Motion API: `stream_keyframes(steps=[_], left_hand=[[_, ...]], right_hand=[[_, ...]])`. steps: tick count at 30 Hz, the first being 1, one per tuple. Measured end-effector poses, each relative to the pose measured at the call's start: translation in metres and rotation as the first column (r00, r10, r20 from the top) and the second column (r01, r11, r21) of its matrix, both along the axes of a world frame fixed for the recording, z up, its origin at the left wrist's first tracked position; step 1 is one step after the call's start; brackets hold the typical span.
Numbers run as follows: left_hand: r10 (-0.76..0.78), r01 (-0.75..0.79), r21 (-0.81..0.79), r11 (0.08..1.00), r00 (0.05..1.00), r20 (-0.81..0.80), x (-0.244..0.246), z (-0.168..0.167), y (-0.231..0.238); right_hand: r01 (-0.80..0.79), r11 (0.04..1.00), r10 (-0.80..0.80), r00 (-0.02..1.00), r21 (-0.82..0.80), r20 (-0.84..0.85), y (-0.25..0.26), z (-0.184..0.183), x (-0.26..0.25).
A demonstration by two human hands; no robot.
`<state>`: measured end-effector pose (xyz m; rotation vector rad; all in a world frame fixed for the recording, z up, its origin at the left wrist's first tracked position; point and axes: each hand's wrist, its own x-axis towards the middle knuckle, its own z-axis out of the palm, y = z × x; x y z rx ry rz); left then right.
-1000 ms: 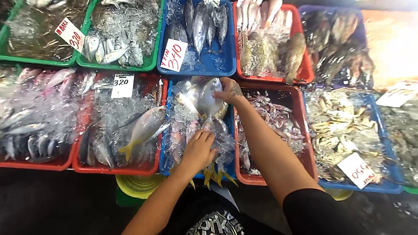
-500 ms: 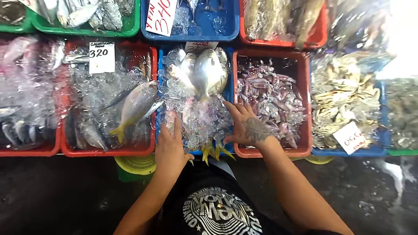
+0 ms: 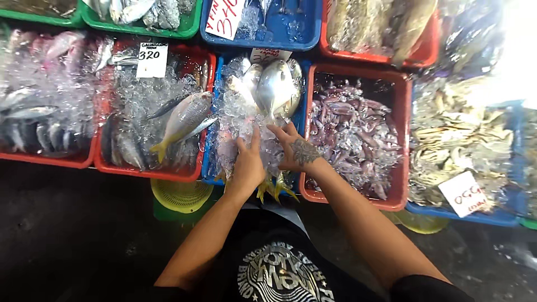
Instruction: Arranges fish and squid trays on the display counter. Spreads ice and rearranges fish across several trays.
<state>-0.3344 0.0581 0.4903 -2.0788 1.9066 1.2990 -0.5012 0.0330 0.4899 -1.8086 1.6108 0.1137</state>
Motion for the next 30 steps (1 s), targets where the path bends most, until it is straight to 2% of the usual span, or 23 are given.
stream_keyframes(steps=[3,5,9,10,12,14,16,19,21,23,27,30], left_hand=[[0.066,-0.066,0.002,0.998,0.992,-0.111,-0.001,-0.001,-0.007],[0.09,-0.097,-0.019,0.995,0.973,-0.213,0.001,-0.007,-0.009],[0.163,-0.17,0.021,0.985,0.892,-0.422,-0.001,-0.006,-0.015],[0.174,-0.18,0.031,0.983,0.879,-0.445,-0.003,-0.004,-0.015],[0.182,-0.199,0.011,0.98,0.873,-0.452,-0.006,-0.001,-0.015],[0.167,-0.206,-0.037,0.978,0.875,-0.454,-0.009,0.005,-0.009],[0.135,-0.2,-0.101,0.975,0.883,-0.449,-0.002,0.016,0.001],[0.126,-0.228,-0.153,0.961,0.862,-0.491,0.031,0.04,0.037],[0.153,-0.274,-0.139,0.952,0.815,-0.559,0.064,0.059,0.07],[0.198,-0.357,-0.137,0.924,0.752,-0.628,0.101,0.064,0.108],[0.359,-0.531,-0.042,0.847,0.627,-0.691,0.183,0.05,0.165],[0.492,-0.594,0.072,0.801,0.585,-0.646,0.238,0.015,0.18]], right_hand=[[-0.049,0.999,0.046,0.973,0.008,0.227,-0.01,-0.013,-0.017],[-0.045,0.997,0.019,0.93,0.062,0.366,-0.014,-0.019,-0.029],[-0.061,0.934,-0.204,0.721,0.353,0.663,-0.024,-0.016,-0.049],[-0.089,0.921,-0.221,0.681,0.378,0.699,-0.026,-0.015,-0.05],[-0.128,0.929,-0.181,0.663,0.348,0.726,-0.028,-0.013,-0.051],[-0.143,0.94,-0.134,0.678,0.309,0.722,-0.024,-0.005,-0.055],[-0.173,0.944,-0.07,0.727,0.28,0.684,-0.019,0.019,-0.049],[-0.227,0.962,0.088,0.779,0.148,0.621,0.005,0.045,-0.016],[-0.275,0.958,0.165,0.748,0.075,0.643,0.027,0.057,0.017],[-0.33,0.942,0.192,0.687,0.066,0.701,0.051,0.065,0.057],[-0.451,0.886,0.213,0.604,0.109,0.768,0.08,0.049,0.151],[-0.471,0.872,0.254,0.669,0.134,0.698,0.086,0.016,0.216]])
